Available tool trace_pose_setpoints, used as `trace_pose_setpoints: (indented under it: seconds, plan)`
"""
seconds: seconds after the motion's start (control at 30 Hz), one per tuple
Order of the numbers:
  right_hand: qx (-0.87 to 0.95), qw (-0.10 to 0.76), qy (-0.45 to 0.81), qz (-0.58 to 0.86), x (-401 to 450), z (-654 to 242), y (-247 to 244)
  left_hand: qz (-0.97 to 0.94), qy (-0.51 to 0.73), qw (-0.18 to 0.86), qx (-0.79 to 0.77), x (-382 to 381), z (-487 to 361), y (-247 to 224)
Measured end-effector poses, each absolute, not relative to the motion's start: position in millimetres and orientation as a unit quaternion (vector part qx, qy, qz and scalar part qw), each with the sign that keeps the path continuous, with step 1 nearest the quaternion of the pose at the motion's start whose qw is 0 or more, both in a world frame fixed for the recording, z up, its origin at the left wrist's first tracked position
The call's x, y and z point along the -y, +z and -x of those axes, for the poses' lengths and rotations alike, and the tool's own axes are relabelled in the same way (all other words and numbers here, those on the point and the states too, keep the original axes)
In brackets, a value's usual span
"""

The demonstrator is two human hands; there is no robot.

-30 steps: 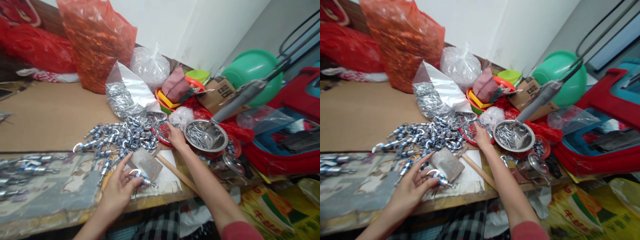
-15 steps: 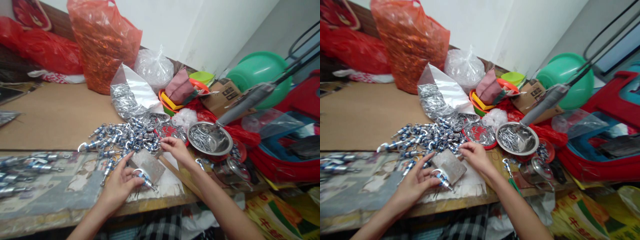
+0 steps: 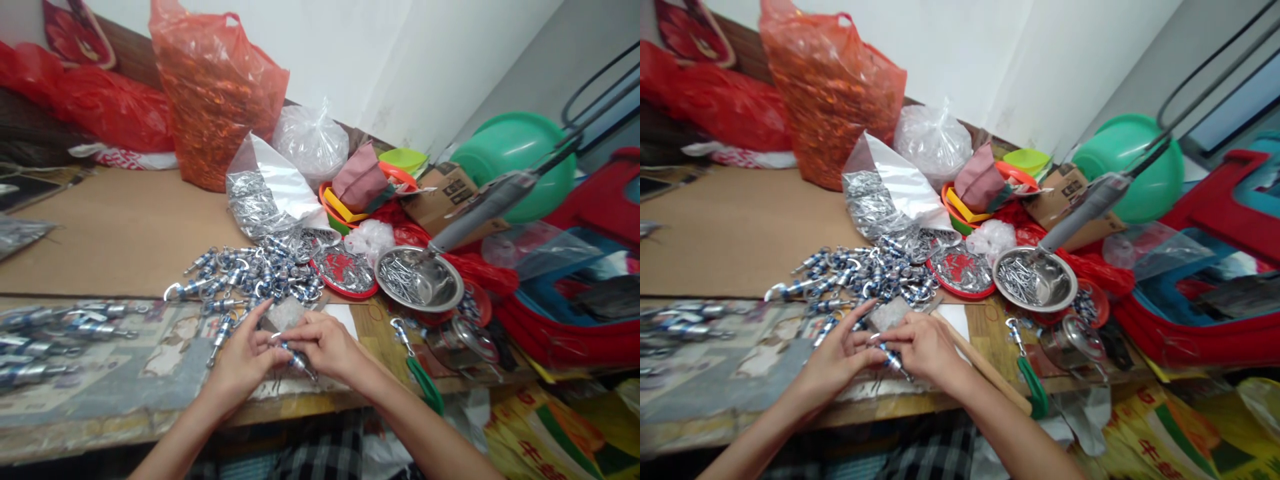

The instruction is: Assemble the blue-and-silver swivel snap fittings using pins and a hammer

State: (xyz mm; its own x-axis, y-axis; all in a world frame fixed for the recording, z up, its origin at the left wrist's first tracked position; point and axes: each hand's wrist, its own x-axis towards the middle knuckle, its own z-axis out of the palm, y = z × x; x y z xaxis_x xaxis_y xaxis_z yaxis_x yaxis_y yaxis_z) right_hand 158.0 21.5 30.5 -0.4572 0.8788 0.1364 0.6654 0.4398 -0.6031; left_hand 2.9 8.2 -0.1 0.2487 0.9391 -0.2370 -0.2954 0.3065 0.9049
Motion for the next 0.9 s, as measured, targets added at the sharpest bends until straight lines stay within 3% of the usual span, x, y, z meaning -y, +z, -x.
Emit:
trace_pose_setpoints:
  seconds: [0.2,0.27,0.4,0.6,0.9]
  plan:
    - [0.727,0.361,0.243,0.531,-14,-181,27,-0.385,0.441,0.678,-0.445,-9,-4,1]
    - [0.701,0.337,0.187,0.600,-8,-205,20,-0.380,0.437,0.677,-0.453,-8,-5,1]
    - [0.724,0.198,0.134,0.647,9,-245,-1,-0.374,0.435,0.679,-0.458,-8,-5,3]
    - [0.710,0.326,0.111,0.614,10,-205,7,-0.376,0.431,0.679,-0.459,-10,-4,6]
    - [0.722,0.274,0.141,0.619,-19,-178,21,-0.370,0.436,0.678,-0.463,-9,-5,3]
